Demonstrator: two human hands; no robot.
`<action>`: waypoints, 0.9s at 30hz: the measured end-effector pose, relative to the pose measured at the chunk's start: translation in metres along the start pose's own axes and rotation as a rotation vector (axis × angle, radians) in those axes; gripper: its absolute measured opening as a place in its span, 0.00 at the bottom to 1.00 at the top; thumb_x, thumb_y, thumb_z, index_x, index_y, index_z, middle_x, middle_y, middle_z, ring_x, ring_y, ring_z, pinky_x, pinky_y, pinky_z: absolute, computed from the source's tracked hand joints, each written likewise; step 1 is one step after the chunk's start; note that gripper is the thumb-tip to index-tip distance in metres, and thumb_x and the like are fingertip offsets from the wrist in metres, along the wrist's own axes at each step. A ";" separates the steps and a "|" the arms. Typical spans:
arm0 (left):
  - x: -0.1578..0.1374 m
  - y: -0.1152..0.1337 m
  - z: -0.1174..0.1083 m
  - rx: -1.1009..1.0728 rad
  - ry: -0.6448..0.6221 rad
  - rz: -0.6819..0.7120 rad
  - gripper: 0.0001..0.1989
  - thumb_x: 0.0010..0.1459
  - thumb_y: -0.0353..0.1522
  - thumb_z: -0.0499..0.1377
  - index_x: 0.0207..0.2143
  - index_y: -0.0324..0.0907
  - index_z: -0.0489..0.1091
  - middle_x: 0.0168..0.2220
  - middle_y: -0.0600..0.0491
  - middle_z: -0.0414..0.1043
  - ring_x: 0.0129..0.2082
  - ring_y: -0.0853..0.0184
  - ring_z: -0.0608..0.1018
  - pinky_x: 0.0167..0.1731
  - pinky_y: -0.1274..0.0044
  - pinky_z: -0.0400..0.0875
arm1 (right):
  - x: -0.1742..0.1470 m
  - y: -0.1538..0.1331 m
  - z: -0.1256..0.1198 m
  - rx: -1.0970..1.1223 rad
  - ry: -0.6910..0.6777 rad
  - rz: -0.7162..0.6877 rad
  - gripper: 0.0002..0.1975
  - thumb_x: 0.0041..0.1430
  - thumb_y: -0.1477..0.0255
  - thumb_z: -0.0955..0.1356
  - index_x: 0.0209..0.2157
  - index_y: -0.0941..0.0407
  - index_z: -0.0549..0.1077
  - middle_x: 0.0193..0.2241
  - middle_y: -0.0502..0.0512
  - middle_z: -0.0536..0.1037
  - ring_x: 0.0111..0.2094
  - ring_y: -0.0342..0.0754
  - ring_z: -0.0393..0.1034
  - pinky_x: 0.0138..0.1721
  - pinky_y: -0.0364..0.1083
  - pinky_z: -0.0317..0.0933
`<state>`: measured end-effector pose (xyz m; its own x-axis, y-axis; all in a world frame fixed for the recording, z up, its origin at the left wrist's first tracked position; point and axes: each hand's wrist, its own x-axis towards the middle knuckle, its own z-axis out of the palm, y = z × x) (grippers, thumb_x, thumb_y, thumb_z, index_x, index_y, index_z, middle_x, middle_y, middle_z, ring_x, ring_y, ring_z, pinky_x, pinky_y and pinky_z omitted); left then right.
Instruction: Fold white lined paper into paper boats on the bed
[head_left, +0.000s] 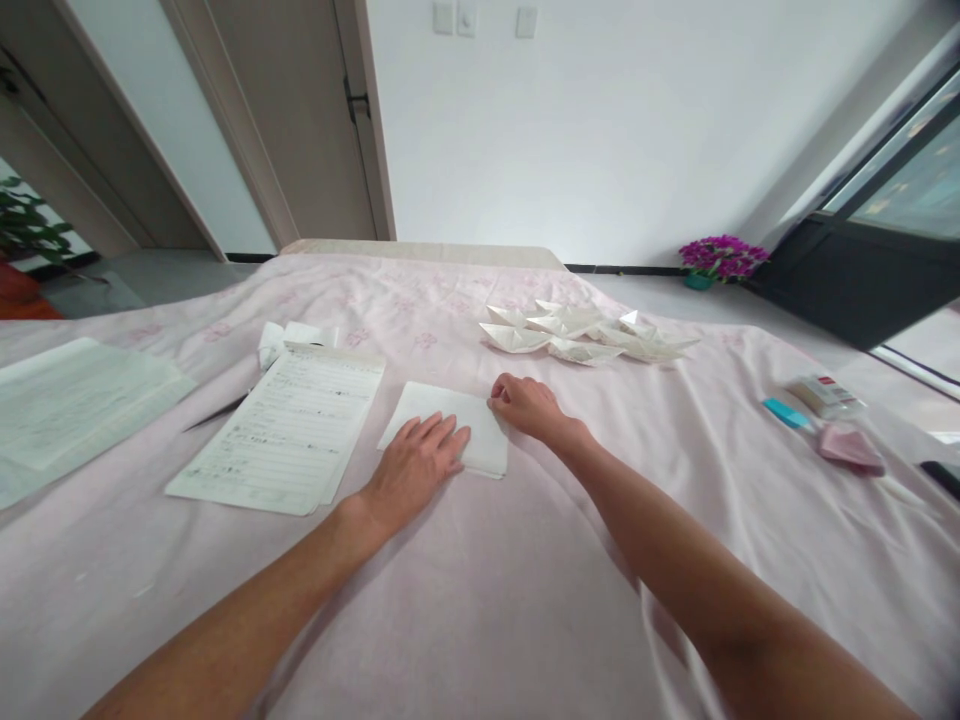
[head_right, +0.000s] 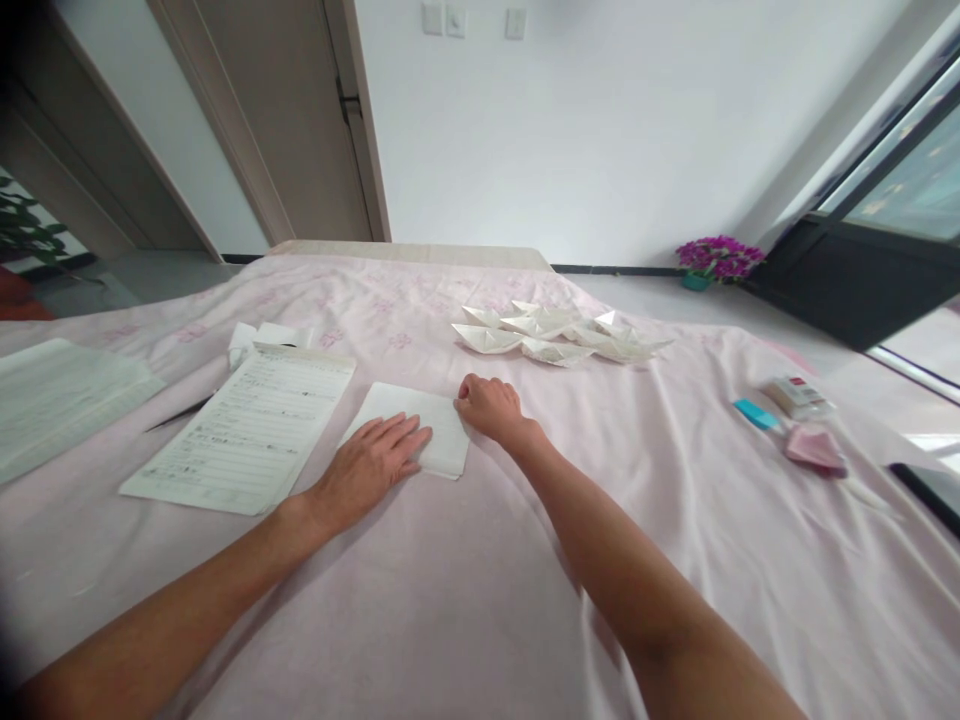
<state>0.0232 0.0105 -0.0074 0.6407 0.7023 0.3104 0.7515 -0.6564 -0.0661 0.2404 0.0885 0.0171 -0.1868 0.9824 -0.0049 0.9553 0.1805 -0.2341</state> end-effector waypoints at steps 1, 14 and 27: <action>0.001 0.001 0.000 -0.002 0.011 0.014 0.21 0.61 0.31 0.58 0.57 0.42 0.64 0.57 0.43 0.69 0.58 0.55 0.69 0.55 0.62 0.64 | -0.001 -0.001 -0.003 0.026 -0.051 0.015 0.08 0.59 0.69 0.64 0.39 0.53 0.73 0.36 0.53 0.78 0.36 0.49 0.68 0.34 0.45 0.55; -0.010 -0.020 0.006 -0.138 0.133 0.035 0.22 0.63 0.23 0.50 0.58 0.43 0.64 0.59 0.46 0.68 0.62 0.56 0.65 0.61 0.54 0.54 | -0.051 0.002 0.014 0.364 0.237 -0.496 0.20 0.42 0.84 0.63 0.38 0.55 0.73 0.40 0.54 0.77 0.43 0.50 0.69 0.49 0.49 0.60; -0.009 -0.035 0.028 -0.238 0.107 -0.091 0.16 0.65 0.33 0.53 0.54 0.46 0.69 0.57 0.47 0.70 0.59 0.57 0.68 0.57 0.57 0.60 | -0.043 0.012 0.024 0.413 0.161 -0.562 0.23 0.48 0.82 0.65 0.47 0.54 0.74 0.45 0.55 0.78 0.48 0.51 0.71 0.53 0.54 0.63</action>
<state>-0.0044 0.0349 -0.0344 0.5429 0.7364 0.4037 0.7388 -0.6474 0.1873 0.2542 0.0471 -0.0086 -0.5590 0.7467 0.3605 0.5534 0.6598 -0.5084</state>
